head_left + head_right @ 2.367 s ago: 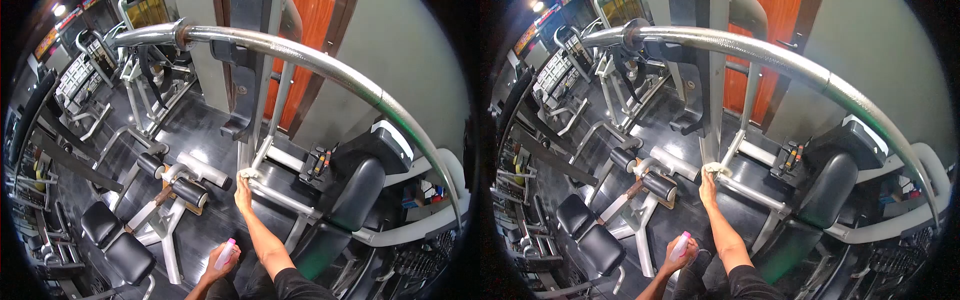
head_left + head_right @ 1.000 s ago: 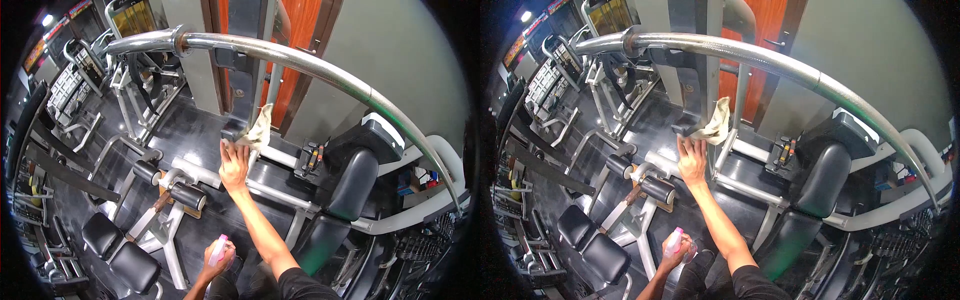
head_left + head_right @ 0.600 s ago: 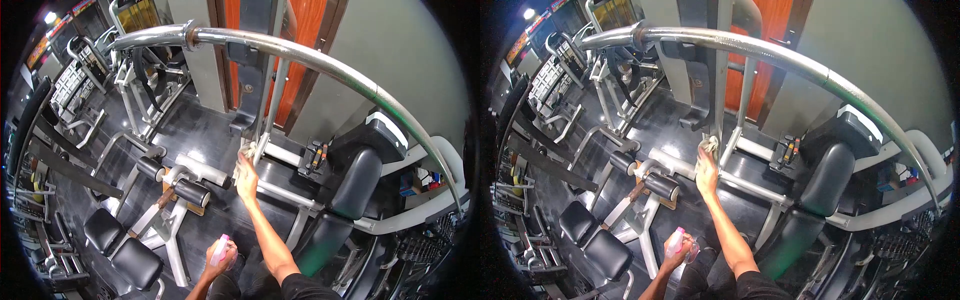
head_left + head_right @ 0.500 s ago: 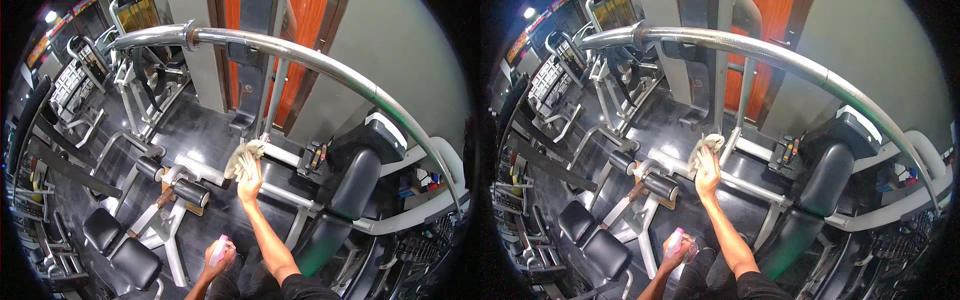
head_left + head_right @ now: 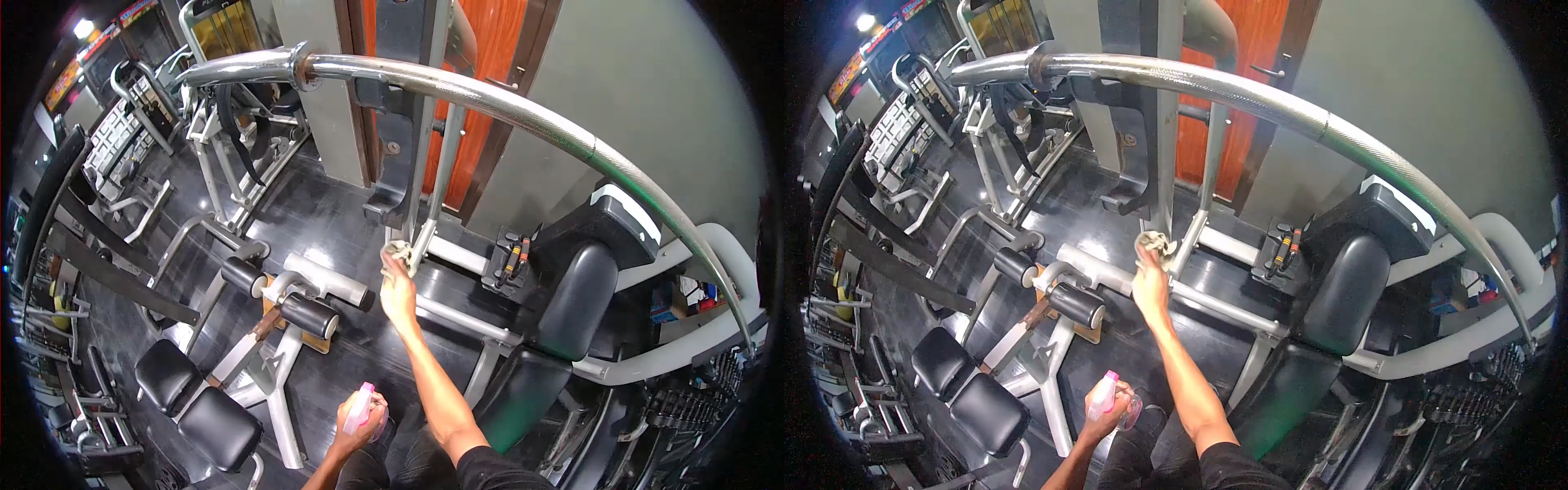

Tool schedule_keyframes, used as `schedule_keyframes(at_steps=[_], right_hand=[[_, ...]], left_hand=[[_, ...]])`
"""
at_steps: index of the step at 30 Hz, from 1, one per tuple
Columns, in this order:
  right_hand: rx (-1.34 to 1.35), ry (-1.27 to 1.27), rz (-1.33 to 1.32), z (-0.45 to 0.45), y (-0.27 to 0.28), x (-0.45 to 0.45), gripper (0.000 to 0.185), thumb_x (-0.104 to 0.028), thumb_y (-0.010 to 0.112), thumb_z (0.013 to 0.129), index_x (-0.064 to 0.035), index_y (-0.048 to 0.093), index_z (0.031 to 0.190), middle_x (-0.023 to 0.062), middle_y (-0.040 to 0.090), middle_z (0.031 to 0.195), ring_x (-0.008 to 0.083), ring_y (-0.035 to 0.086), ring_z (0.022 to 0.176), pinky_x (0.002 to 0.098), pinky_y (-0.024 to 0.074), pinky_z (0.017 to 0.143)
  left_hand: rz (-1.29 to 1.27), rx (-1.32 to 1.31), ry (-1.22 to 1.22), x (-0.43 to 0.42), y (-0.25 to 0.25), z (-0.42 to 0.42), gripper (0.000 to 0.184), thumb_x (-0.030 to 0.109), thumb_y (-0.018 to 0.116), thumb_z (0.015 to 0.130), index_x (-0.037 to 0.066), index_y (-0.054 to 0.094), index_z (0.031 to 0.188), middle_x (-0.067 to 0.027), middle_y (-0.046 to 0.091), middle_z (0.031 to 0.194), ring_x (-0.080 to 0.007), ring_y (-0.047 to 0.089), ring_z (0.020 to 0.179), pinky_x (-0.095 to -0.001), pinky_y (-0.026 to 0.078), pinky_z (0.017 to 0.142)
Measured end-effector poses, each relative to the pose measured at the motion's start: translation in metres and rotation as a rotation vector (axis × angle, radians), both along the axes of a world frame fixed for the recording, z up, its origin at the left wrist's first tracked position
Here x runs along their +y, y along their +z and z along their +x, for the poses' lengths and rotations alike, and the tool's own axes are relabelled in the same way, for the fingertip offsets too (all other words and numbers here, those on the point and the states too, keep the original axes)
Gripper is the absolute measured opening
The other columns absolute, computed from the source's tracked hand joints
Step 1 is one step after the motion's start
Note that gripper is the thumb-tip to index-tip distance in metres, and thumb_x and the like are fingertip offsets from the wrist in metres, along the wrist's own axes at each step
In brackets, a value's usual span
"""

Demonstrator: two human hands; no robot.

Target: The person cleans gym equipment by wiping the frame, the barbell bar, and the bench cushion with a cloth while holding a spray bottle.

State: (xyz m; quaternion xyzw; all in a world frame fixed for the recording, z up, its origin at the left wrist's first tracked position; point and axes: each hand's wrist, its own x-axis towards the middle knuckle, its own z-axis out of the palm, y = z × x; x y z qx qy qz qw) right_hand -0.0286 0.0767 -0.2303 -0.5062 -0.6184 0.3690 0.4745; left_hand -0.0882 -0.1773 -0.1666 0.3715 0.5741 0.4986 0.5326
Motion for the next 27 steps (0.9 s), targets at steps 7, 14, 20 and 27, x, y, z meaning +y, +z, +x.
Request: schedule_keyframes(at_steps=[7, 14, 20, 27], right_hand=[[0.73, -0.082, -0.154, 0.036, -0.002, 0.009, 0.045, 0.003, 0.041, 0.084, -0.0023, 0.043, 0.128, 0.0116, 0.048, 0.126, 0.0198, 0.047, 0.115, 0.0302, 0.0336, 0.099], [-0.107, 0.132, -0.072, 0.096, 0.032, 0.025, 0.04, 0.0, 0.053, 0.078, -0.0157, 0.056, 0.114, 0.0132, 0.054, 0.117, 0.0294, 0.046, 0.115, 0.0346, 0.035, 0.098], [-0.592, 0.159, 0.469, 0.121, 0.082, 0.031, 0.041, 0.003, 0.06, 0.057, -0.0194, 0.071, 0.09, 0.0056, 0.058, 0.099, 0.0278, 0.051, 0.099, 0.0369, 0.0401, 0.089], [-0.217, -0.061, 0.555, 0.14, 0.072, 0.052, 0.038, 0.012, 0.053, 0.064, -0.0086, 0.07, 0.092, 0.0045, 0.06, 0.088, 0.02, 0.054, 0.084, 0.0281, 0.0436, 0.072]], left_hand=[[0.003, 0.017, 0.028, 0.001, -0.005, 0.006, 0.016, 0.009, 0.063, 0.08, 0.0, 0.057, 0.093, -0.0064, 0.064, 0.082, -0.0106, 0.06, 0.071, -0.0247, 0.049, 0.066], [0.059, 0.058, -0.003, 0.009, 0.0, 0.009, 0.017, 0.006, 0.059, 0.085, -0.002, 0.052, 0.098, -0.0105, 0.06, 0.085, -0.0109, 0.058, 0.064, -0.0246, 0.048, 0.059], [0.014, 0.007, 0.079, 0.019, 0.005, 0.017, 0.015, 0.007, 0.061, 0.081, 0.001, 0.056, 0.093, -0.0058, 0.064, 0.08, -0.0091, 0.059, 0.063, -0.0236, 0.048, 0.06], [0.036, -0.027, 0.112, 0.036, 0.011, 0.034, 0.016, 0.006, 0.062, 0.08, 0.001, 0.056, 0.094, -0.0054, 0.064, 0.081, -0.0087, 0.059, 0.065, -0.0237, 0.048, 0.061]])
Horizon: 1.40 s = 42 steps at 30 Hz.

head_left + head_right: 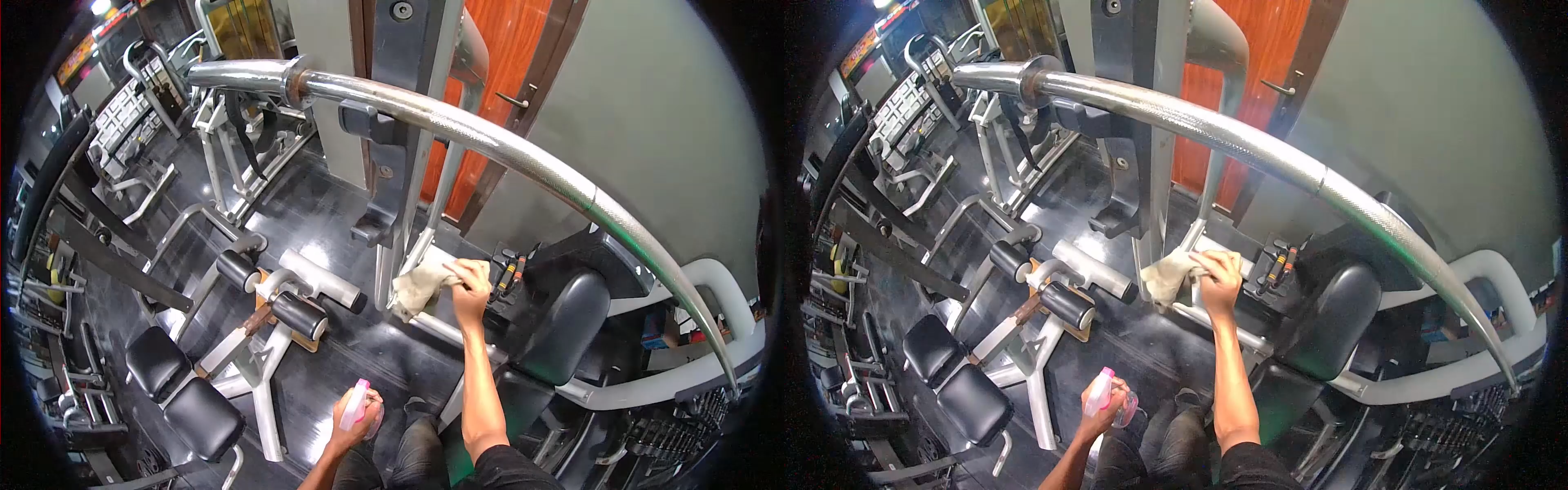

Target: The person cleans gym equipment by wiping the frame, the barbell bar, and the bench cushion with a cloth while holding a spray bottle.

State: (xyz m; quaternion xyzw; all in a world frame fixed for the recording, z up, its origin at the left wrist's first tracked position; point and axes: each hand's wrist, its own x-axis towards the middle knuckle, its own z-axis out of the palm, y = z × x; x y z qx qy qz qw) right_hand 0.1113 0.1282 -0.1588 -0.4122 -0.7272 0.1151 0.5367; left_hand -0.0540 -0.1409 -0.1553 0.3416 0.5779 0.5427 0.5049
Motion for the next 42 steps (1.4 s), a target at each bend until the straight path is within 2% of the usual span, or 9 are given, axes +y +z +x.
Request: schedule_keyframes(at_steps=[9, 13, 19, 24, 27, 30, 32, 33, 42], right_hand=[[0.86, -0.09, -0.382, -0.076, 0.012, 0.081, 0.023, 0.0, 0.053, 0.084, -0.0008, 0.059, 0.106, 0.0066, 0.061, 0.095, 0.0132, 0.056, 0.091, 0.0271, 0.0433, 0.079], [0.825, 0.058, -0.349, -0.116, -0.022, 0.074, 0.048, -0.009, 0.049, 0.089, 0.0035, 0.036, 0.133, 0.0181, 0.044, 0.133, 0.028, 0.043, 0.122, 0.0344, 0.032, 0.101], [0.416, -0.053, -0.383, -0.118, -0.047, 0.064, 0.069, -0.023, 0.053, 0.09, 0.0021, 0.014, 0.141, 0.0254, 0.037, 0.135, 0.0363, 0.036, 0.127, 0.0379, 0.027, 0.104], [0.845, 0.071, -0.31, -0.101, 0.001, 0.068, 0.053, -0.022, 0.05, 0.094, 0.0032, 0.031, 0.137, 0.0161, 0.044, 0.131, 0.0182, 0.044, 0.116, 0.029, 0.0344, 0.097], [0.637, -0.102, 0.034, -0.105, 0.067, 0.064, 0.049, -0.013, 0.049, 0.092, 0.0034, 0.032, 0.136, 0.0177, 0.052, 0.124, 0.0235, 0.054, 0.105, 0.0309, 0.0403, 0.091], [0.448, -0.058, -0.269, -0.119, 0.085, 0.051, 0.041, -0.001, 0.048, 0.088, 0.0025, 0.045, 0.128, 0.0211, 0.052, 0.125, 0.033, 0.06, 0.102, 0.0318, 0.0459, 0.084], [0.401, -0.169, -0.198, -0.132, 0.036, 0.045, 0.043, 0.003, 0.049, 0.082, 0.0024, 0.048, 0.125, 0.0204, 0.053, 0.123, 0.0339, 0.059, 0.102, 0.0358, 0.0467, 0.082], [0.367, -0.284, -0.128, -0.136, 0.01, 0.041, 0.03, -0.002, 0.048, 0.084, 0.0047, 0.056, 0.113, 0.0245, 0.062, 0.088, 0.0404, 0.06, 0.08, 0.0422, 0.0453, 0.068], [0.444, -0.133, -0.726, -0.098, -0.101, -0.037, 0.031, -0.008, 0.043, 0.091, 0.0057, 0.051, 0.118, 0.0208, 0.058, 0.115, 0.026, 0.054, 0.112, 0.0326, 0.04, 0.094]], left_hand=[[-0.019, -0.003, 0.033, 0.009, 0.003, 0.01, 0.018, 0.011, 0.065, 0.083, 0.001, 0.055, 0.095, -0.0065, 0.063, 0.084, -0.0089, 0.059, 0.065, -0.0237, 0.048, 0.061], [-0.014, -0.095, 0.071, 0.014, 0.004, 0.017, 0.015, 0.005, 0.062, 0.083, 0.001, 0.055, 0.096, -0.0056, 0.062, 0.084, -0.0086, 0.058, 0.066, -0.0233, 0.048, 0.061], [-0.043, -0.069, 0.061, 0.02, 0.002, 0.015, 0.014, 0.003, 0.06, 0.083, 0.002, 0.054, 0.096, -0.0045, 0.061, 0.085, -0.0072, 0.057, 0.069, -0.0225, 0.047, 0.061], [-0.046, -0.062, 0.066, 0.02, 0.004, 0.012, 0.017, 0.0, 0.059, 0.083, -0.001, 0.052, 0.098, -0.0098, 0.06, 0.088, -0.0116, 0.058, 0.066, -0.0251, 0.048, 0.06], [-0.026, -0.091, 0.05, 0.019, 0.007, 0.012, 0.013, 0.006, 0.06, 0.084, 0.002, 0.054, 0.096, -0.0035, 0.061, 0.084, -0.0068, 0.056, 0.066, -0.0222, 0.046, 0.059], [-0.05, -0.087, 0.047, 0.019, 0.004, 0.009, 0.013, 0.007, 0.061, 0.085, 0.002, 0.054, 0.095, -0.0034, 0.061, 0.082, -0.0069, 0.055, 0.063, -0.0221, 0.045, 0.058], [-0.042, -0.052, 0.058, 0.02, 0.002, 0.006, 0.014, 0.008, 0.062, 0.084, 0.002, 0.055, 0.094, -0.0035, 0.061, 0.081, -0.0064, 0.055, 0.063, -0.0218, 0.045, 0.058], [-0.033, -0.046, 0.056, 0.019, 0.002, 0.005, 0.014, 0.008, 0.062, 0.084, 0.002, 0.055, 0.094, -0.0035, 0.061, 0.081, -0.0064, 0.055, 0.063, -0.0218, 0.045, 0.058], [-0.004, 0.017, 0.08, 0.026, 0.011, 0.003, 0.014, 0.006, 0.062, 0.081, 0.0, 0.056, 0.092, -0.0055, 0.062, 0.082, -0.0089, 0.057, 0.068, -0.023, 0.047, 0.061]])
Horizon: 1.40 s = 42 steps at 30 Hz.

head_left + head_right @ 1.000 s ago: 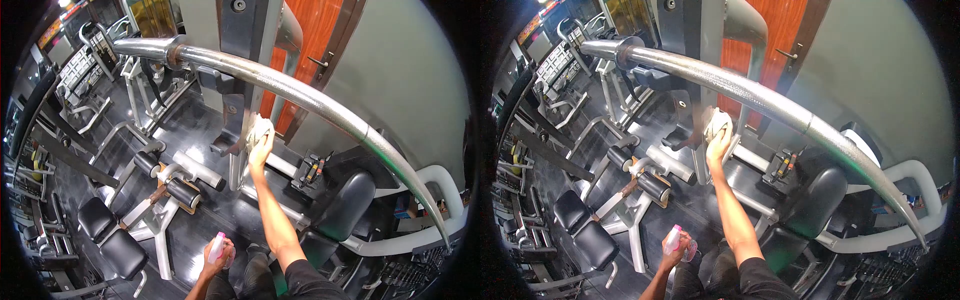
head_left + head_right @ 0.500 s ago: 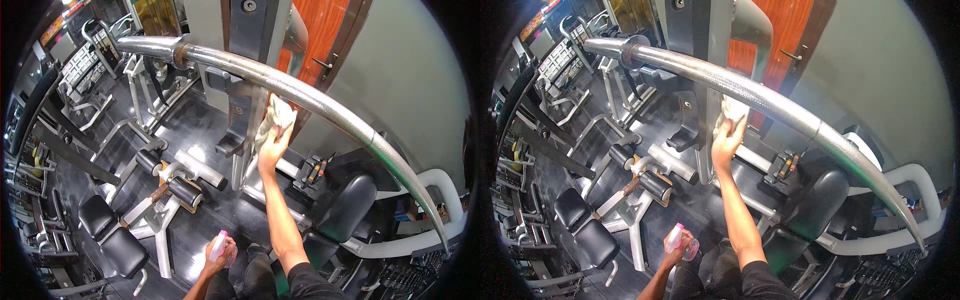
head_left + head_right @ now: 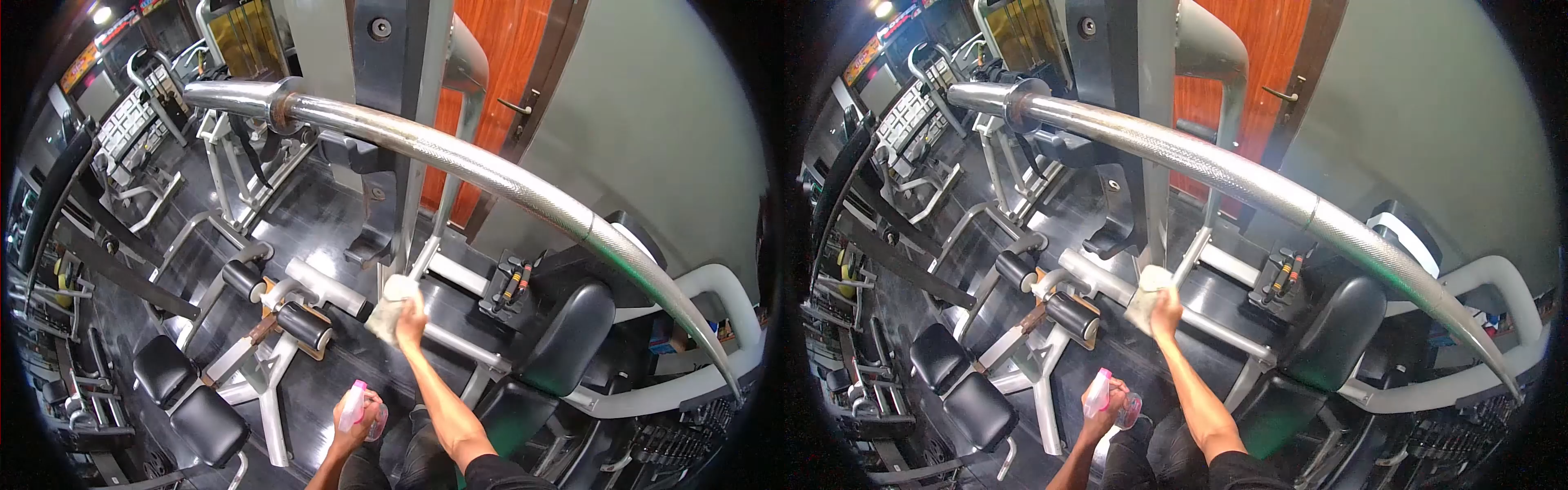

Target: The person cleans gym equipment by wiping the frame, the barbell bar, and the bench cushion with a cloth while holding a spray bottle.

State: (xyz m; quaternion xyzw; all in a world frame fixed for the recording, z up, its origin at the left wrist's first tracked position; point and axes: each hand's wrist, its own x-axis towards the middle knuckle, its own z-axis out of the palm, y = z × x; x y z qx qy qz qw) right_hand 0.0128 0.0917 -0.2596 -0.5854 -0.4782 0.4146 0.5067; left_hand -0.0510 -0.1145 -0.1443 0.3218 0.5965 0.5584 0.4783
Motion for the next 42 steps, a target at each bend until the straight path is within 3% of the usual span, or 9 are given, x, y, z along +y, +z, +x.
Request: schedule_keyframes(at_steps=[6, 9, 12, 16, 20, 27, 30, 37, 42], right_hand=[[0.251, -0.125, 0.375, -0.001, 0.126, 0.06, 0.043, 0.002, 0.038, 0.087, 0.0024, 0.043, 0.13, 0.0142, 0.057, 0.118, 0.0168, 0.055, 0.098, 0.0272, 0.0427, 0.084], [-0.005, 0.025, 0.129, -0.024, 0.153, 0.063, 0.046, 0.012, 0.041, 0.076, 0.0058, 0.051, 0.12, 0.0241, 0.052, 0.124, 0.033, 0.057, 0.107, 0.0298, 0.0442, 0.086], [-0.151, -0.082, 0.676, -0.033, 0.077, 0.061, 0.043, 0.009, 0.043, 0.073, 0.0038, 0.056, 0.113, 0.0252, 0.057, 0.114, 0.0403, 0.053, 0.11, 0.0385, 0.0423, 0.094], [-0.202, 0.095, 0.45, -0.013, -0.005, 0.029, 0.038, 0.008, 0.043, 0.077, 0.002, 0.059, 0.111, 0.025, 0.058, 0.112, 0.036, 0.055, 0.108, 0.0401, 0.0437, 0.091], [0.062, 0.025, 0.118, 0.01, 0.011, 0.031, 0.031, 0.0, 0.042, 0.087, 0.0035, 0.055, 0.115, 0.0234, 0.061, 0.105, 0.0298, 0.061, 0.1, 0.0361, 0.0463, 0.082], [0.082, 0.161, 0.525, -0.014, 0.147, 0.085, 0.052, 0.011, 0.04, 0.08, 0.0059, 0.038, 0.131, 0.0215, 0.036, 0.139, 0.0301, 0.042, 0.125, 0.0317, 0.0352, 0.1], [-0.027, 0.104, 0.578, -0.032, 0.119, 0.081, 0.046, 0.013, 0.045, 0.073, 0.0086, 0.047, 0.119, 0.0245, 0.028, 0.142, 0.0391, 0.04, 0.124, 0.0375, 0.0381, 0.1], [-0.131, 0.089, 0.349, -0.007, -0.044, 0.028, 0.032, 0.001, 0.045, 0.087, 0.0019, 0.053, 0.118, 0.0185, 0.062, 0.108, 0.0287, 0.061, 0.098, 0.0333, 0.0457, 0.083], [0.252, -0.059, 0.268, 0.011, 0.019, 0.069, 0.035, -0.007, 0.043, 0.093, 0.0049, 0.044, 0.126, 0.0158, 0.055, 0.119, 0.0209, 0.051, 0.11, 0.031, 0.0373, 0.094]], left_hand=[[0.157, 0.097, -0.104, -0.001, -0.012, -0.003, 0.017, -0.005, 0.055, 0.082, -0.002, 0.05, 0.098, -0.0131, 0.058, 0.086, -0.0132, 0.059, 0.065, -0.0257, 0.048, 0.058], [0.068, -0.075, -0.008, 0.005, 0.003, 0.005, 0.015, 0.005, 0.06, 0.083, -0.001, 0.053, 0.095, -0.0082, 0.062, 0.085, -0.0094, 0.058, 0.067, -0.0237, 0.047, 0.062], [0.05, -0.11, -0.003, 0.007, 0.002, 0.007, 0.016, 0.006, 0.06, 0.084, -0.001, 0.053, 0.096, -0.0087, 0.062, 0.086, -0.0094, 0.058, 0.066, -0.024, 0.047, 0.062], [0.039, -0.104, 0.027, 0.009, 0.004, 0.011, 0.015, 0.003, 0.06, 0.083, -0.002, 0.053, 0.094, -0.009, 0.062, 0.085, -0.0098, 0.058, 0.066, -0.024, 0.047, 0.062], [0.063, 0.087, -0.011, 0.007, -0.011, 0.011, 0.014, -0.004, 0.057, 0.081, -0.002, 0.052, 0.094, -0.0099, 0.06, 0.082, -0.012, 0.058, 0.065, -0.0253, 0.048, 0.059], [0.023, 0.014, -0.001, 0.012, -0.001, 0.018, 0.016, -0.008, 0.054, 0.081, -0.002, 0.05, 0.095, -0.0112, 0.059, 0.083, -0.013, 0.058, 0.062, -0.0267, 0.049, 0.057], [0.032, 0.072, 0.003, 0.008, -0.014, 0.015, 0.016, -0.008, 0.054, 0.081, -0.002, 0.05, 0.096, -0.0115, 0.059, 0.084, -0.0133, 0.059, 0.062, -0.0269, 0.049, 0.057], [0.033, 0.071, -0.01, 0.012, -0.005, 0.015, 0.014, -0.007, 0.054, 0.082, -0.002, 0.051, 0.095, -0.0116, 0.059, 0.084, -0.0135, 0.059, 0.063, -0.0271, 0.05, 0.057], [0.054, -0.036, 0.025, 0.015, -0.005, 0.02, 0.016, -0.006, 0.054, 0.083, -0.002, 0.05, 0.097, -0.0113, 0.059, 0.083, -0.014, 0.059, 0.064, -0.027, 0.049, 0.057]])
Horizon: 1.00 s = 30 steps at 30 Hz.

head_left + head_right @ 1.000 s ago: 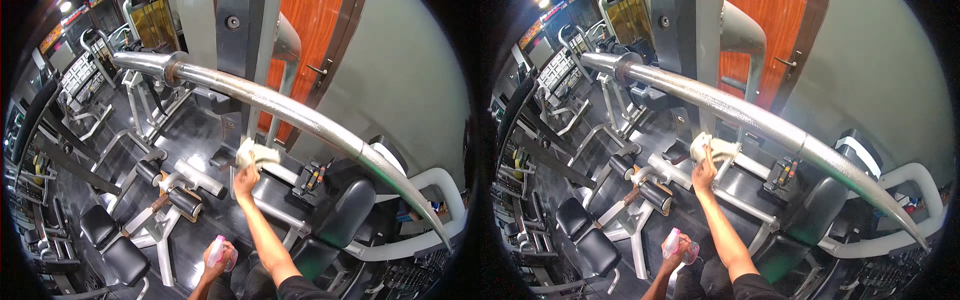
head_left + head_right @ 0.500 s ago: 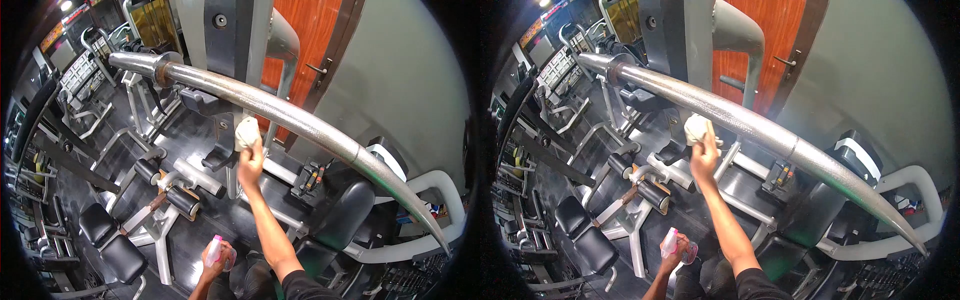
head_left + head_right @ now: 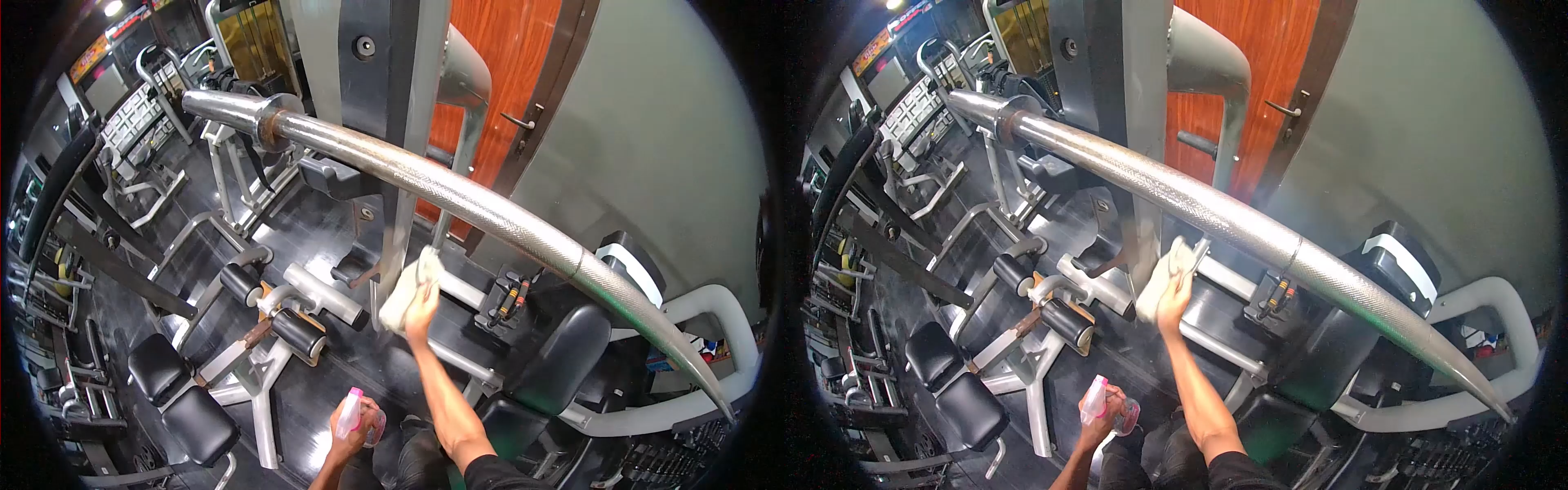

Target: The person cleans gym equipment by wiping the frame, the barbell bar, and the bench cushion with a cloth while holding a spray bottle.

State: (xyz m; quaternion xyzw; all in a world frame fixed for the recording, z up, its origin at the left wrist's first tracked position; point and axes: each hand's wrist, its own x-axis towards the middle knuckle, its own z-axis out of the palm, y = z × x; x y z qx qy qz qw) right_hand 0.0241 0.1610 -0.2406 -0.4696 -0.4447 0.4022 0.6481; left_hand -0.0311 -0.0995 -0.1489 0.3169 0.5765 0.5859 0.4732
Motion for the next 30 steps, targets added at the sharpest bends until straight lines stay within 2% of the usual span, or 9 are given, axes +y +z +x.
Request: schedule_keyframes(at_steps=[6, 9, 11, 14, 19, 23, 25, 29, 30], right_hand=[[-0.027, 0.177, 0.193, -0.025, 0.135, 0.046, 0.028, -0.009, 0.044, 0.091, 0.002, 0.05, 0.116, 0.0167, 0.058, 0.102, 0.0287, 0.055, 0.092, 0.0352, 0.0422, 0.084], [-0.259, -0.028, 0.249, -0.045, 0.077, 0.044, 0.024, -0.01, 0.047, 0.09, 0.0023, 0.052, 0.109, 0.0239, 0.056, 0.092, 0.0323, 0.054, 0.077, 0.039, 0.0427, 0.073], [-0.273, 0.168, -0.242, -0.032, 0.07, 0.018, 0.031, -0.018, 0.043, 0.094, 0.0019, 0.049, 0.116, 0.0218, 0.058, 0.105, 0.0334, 0.055, 0.094, 0.0397, 0.042, 0.083], [-0.159, 0.15, -0.001, -0.031, -0.016, 0.025, 0.031, -0.017, 0.042, 0.095, -0.0014, 0.046, 0.121, 0.016, 0.057, 0.112, 0.0279, 0.054, 0.098, 0.0384, 0.0422, 0.085], [0.375, 0.389, -0.269, -0.031, -0.045, 0.076, 0.027, -0.015, 0.04, 0.095, -0.0083, 0.047, 0.12, 0.0054, 0.057, 0.106, 0.0173, 0.055, 0.092, 0.0288, 0.044, 0.082], [0.609, 0.485, -0.211, -0.022, 0.077, 0.16, 0.023, -0.017, 0.046, 0.094, -0.0073, 0.05, 0.114, 0.0031, 0.058, 0.099, 0.0122, 0.054, 0.088, 0.0264, 0.0444, 0.081], [0.738, 0.844, 0.115, -0.003, 0.167, 0.153, 0.022, -0.022, 0.05, 0.092, -0.0066, 0.054, 0.108, 0.0036, 0.058, 0.097, 0.0119, 0.054, 0.09, 0.0272, 0.044, 0.083], [0.536, 0.545, 0.013, -0.004, 0.151, 0.137, 0.031, -0.025, 0.051, 0.092, -0.0029, 0.053, 0.114, 0.0078, 0.057, 0.105, 0.0145, 0.051, 0.099, 0.0293, 0.0394, 0.091], [0.18, 0.363, 0.107, -0.006, 0.127, 0.131, 0.034, -0.025, 0.049, 0.093, -0.0003, 0.051, 0.116, 0.0086, 0.058, 0.105, 0.0179, 0.053, 0.098, 0.031, 0.0399, 0.09]], left_hand=[[0.013, -0.045, 0.04, 0.003, 0.01, 0.002, 0.016, -0.005, 0.059, 0.08, -0.003, 0.053, 0.095, -0.01, 0.061, 0.087, -0.0109, 0.059, 0.067, -0.0235, 0.048, 0.062], [0.034, -0.071, 0.042, 0.006, 0.01, 0.005, 0.017, -0.006, 0.059, 0.08, -0.003, 0.053, 0.095, -0.0102, 0.061, 0.087, -0.011, 0.06, 0.067, -0.0235, 0.048, 0.061], [0.037, -0.088, 0.045, 0.005, 0.009, 0.003, 0.016, -0.005, 0.059, 0.08, -0.003, 0.053, 0.095, -0.0095, 0.062, 0.084, -0.011, 0.06, 0.067, -0.0234, 0.047, 0.061], [0.057, 0.076, 0.022, 0.002, 0.001, 0.002, 0.015, -0.004, 0.059, 0.08, -0.004, 0.053, 0.095, -0.0085, 0.062, 0.079, -0.0108, 0.059, 0.066, -0.0231, 0.047, 0.06], [0.024, 0.035, 0.025, -0.009, -0.006, 0.001, 0.021, -0.003, 0.055, 0.085, 0.001, 0.049, 0.105, -0.0136, 0.057, 0.087, -0.0157, 0.059, 0.063, -0.0289, 0.049, 0.058], [0.072, -0.133, 0.15, -0.004, 0.011, 0.01, 0.014, -0.003, 0.057, 0.083, -0.003, 0.051, 0.096, -0.0101, 0.06, 0.078, -0.0112, 0.058, 0.061, -0.0239, 0.047, 0.058], [0.08, -0.072, 0.088, -0.004, 0.011, 0.009, 0.014, -0.003, 0.055, 0.085, -0.003, 0.05, 0.097, -0.0113, 0.06, 0.083, -0.0118, 0.058, 0.061, -0.024, 0.047, 0.058], [0.097, -0.074, 0.1, -0.005, 0.011, 0.005, 0.014, -0.004, 0.055, 0.086, -0.003, 0.05, 0.099, -0.0116, 0.059, 0.084, -0.0123, 0.058, 0.061, -0.0244, 0.047, 0.059], [0.096, -0.09, 0.095, -0.006, 0.01, 0.003, 0.014, -0.003, 0.055, 0.086, -0.003, 0.05, 0.099, -0.0115, 0.059, 0.084, -0.0123, 0.058, 0.061, -0.0244, 0.047, 0.059]])
